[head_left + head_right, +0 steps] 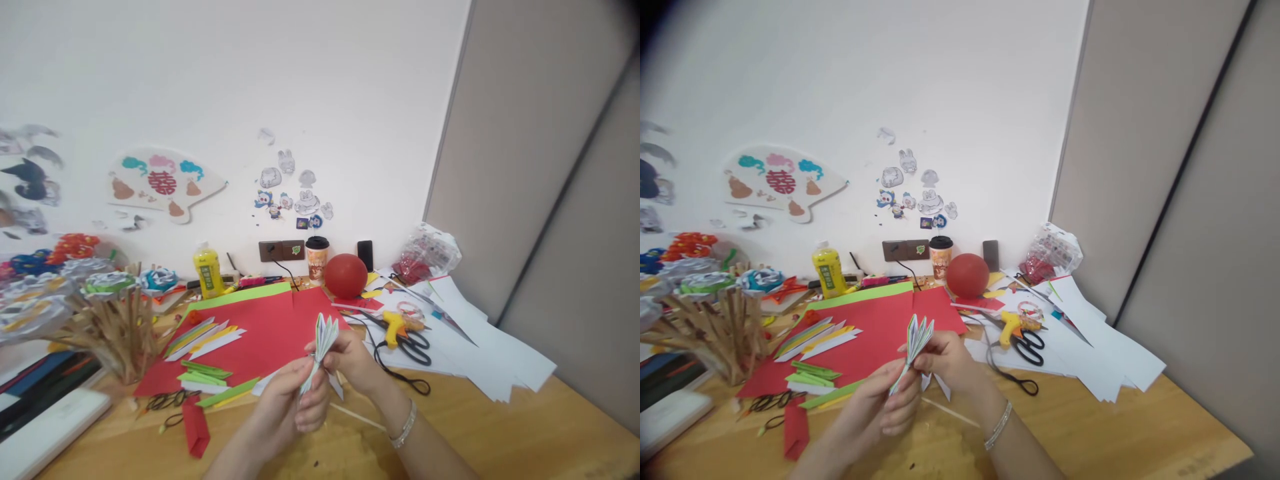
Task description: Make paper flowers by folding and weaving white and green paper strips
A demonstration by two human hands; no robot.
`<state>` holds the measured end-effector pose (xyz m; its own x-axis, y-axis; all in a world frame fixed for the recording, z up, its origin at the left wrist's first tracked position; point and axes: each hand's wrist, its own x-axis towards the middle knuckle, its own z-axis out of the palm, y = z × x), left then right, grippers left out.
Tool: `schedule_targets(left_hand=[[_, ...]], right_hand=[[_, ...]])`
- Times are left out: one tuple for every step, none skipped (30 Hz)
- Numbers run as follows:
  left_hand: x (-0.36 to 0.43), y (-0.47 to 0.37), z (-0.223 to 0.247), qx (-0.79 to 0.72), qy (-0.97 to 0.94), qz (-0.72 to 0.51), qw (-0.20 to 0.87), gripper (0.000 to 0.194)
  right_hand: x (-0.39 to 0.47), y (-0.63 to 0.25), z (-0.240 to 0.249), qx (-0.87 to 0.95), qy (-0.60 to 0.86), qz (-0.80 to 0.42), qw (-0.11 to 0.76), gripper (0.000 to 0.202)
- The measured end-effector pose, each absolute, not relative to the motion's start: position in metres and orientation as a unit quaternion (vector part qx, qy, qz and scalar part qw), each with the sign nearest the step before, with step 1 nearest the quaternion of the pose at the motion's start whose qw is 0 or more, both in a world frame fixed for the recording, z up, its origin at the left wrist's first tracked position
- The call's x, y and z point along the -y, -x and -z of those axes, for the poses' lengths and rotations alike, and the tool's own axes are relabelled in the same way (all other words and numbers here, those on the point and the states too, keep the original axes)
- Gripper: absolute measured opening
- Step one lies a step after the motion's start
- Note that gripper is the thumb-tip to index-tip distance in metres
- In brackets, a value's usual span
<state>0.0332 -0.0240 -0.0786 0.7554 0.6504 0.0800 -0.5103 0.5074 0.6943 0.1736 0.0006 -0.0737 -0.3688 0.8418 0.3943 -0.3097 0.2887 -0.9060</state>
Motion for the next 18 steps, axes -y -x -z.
schedule_targets(left_hand=[[0.026,-0.034,0.079,-0.085,-0.358,-0.331,0.869,0.026],[0.027,-0.035,0.081,-0.072,-0.347,-0.327,0.876,0.026],[0.029,-0.036,0.082,-0.058,-0.333,-0.321,0.885,0.025],[0.030,-0.038,0.084,-0.043,-0.319,-0.312,0.894,0.025],[0.030,-0.039,0.086,-0.027,-0.305,-0.305,0.902,0.024],[0.031,-0.040,0.088,-0.013,-0.297,-0.299,0.907,0.024],[0.031,-0.041,0.089,-0.005,-0.296,-0.297,0.908,0.024],[0.030,-0.042,0.089,-0.010,-0.305,-0.298,0.905,0.025],[0.029,-0.043,0.089,-0.032,-0.323,-0.307,0.895,0.026],[0.027,-0.044,0.087,-0.069,-0.346,-0.325,0.877,0.027],[0.026,-0.045,0.085,-0.115,-0.373,-0.355,0.849,0.028],[0.024,-0.045,0.083,-0.166,-0.401,-0.394,0.810,0.030],[0.022,-0.046,0.081,-0.213,-0.429,-0.433,0.764,0.031],[0.020,-0.046,0.079,-0.255,-0.455,-0.468,0.713,0.030],[0.019,-0.047,0.078,-0.287,-0.479,-0.493,0.667,0.030],[0.018,-0.047,0.078,-0.312,-0.499,-0.505,0.631,0.030],[0.017,-0.047,0.078,-0.328,-0.513,-0.508,0.609,0.031],[0.017,-0.047,0.078,-0.332,-0.520,-0.505,0.604,0.032]], right_hand=[[-0.001,-0.173,0.075,0.608,0.208,-0.570,0.511,0.039],[0.000,-0.172,0.076,0.606,0.202,-0.578,0.509,0.039],[0.000,-0.171,0.077,0.604,0.196,-0.580,0.510,0.038],[0.001,-0.170,0.077,0.602,0.190,-0.580,0.515,0.038],[0.001,-0.169,0.077,0.600,0.184,-0.579,0.521,0.038],[0.002,-0.167,0.077,0.598,0.179,-0.577,0.526,0.038],[0.003,-0.167,0.076,0.597,0.180,-0.573,0.531,0.037],[0.004,-0.166,0.075,0.595,0.189,-0.566,0.538,0.036],[0.004,-0.166,0.074,0.594,0.206,-0.556,0.544,0.033],[0.004,-0.166,0.074,0.592,0.229,-0.543,0.549,0.031],[0.003,-0.166,0.073,0.591,0.254,-0.529,0.554,0.029],[0.002,-0.166,0.074,0.591,0.280,-0.510,0.558,0.028],[0.000,-0.166,0.074,0.593,0.305,-0.491,0.561,0.029],[-0.002,-0.166,0.075,0.595,0.328,-0.469,0.563,0.029],[-0.003,-0.165,0.076,0.597,0.349,-0.447,0.568,0.029],[-0.005,-0.165,0.078,0.597,0.366,-0.426,0.574,0.028],[-0.006,-0.165,0.078,0.598,0.373,-0.413,0.577,0.028],[-0.006,-0.165,0.079,0.601,0.370,-0.412,0.577,0.027]])
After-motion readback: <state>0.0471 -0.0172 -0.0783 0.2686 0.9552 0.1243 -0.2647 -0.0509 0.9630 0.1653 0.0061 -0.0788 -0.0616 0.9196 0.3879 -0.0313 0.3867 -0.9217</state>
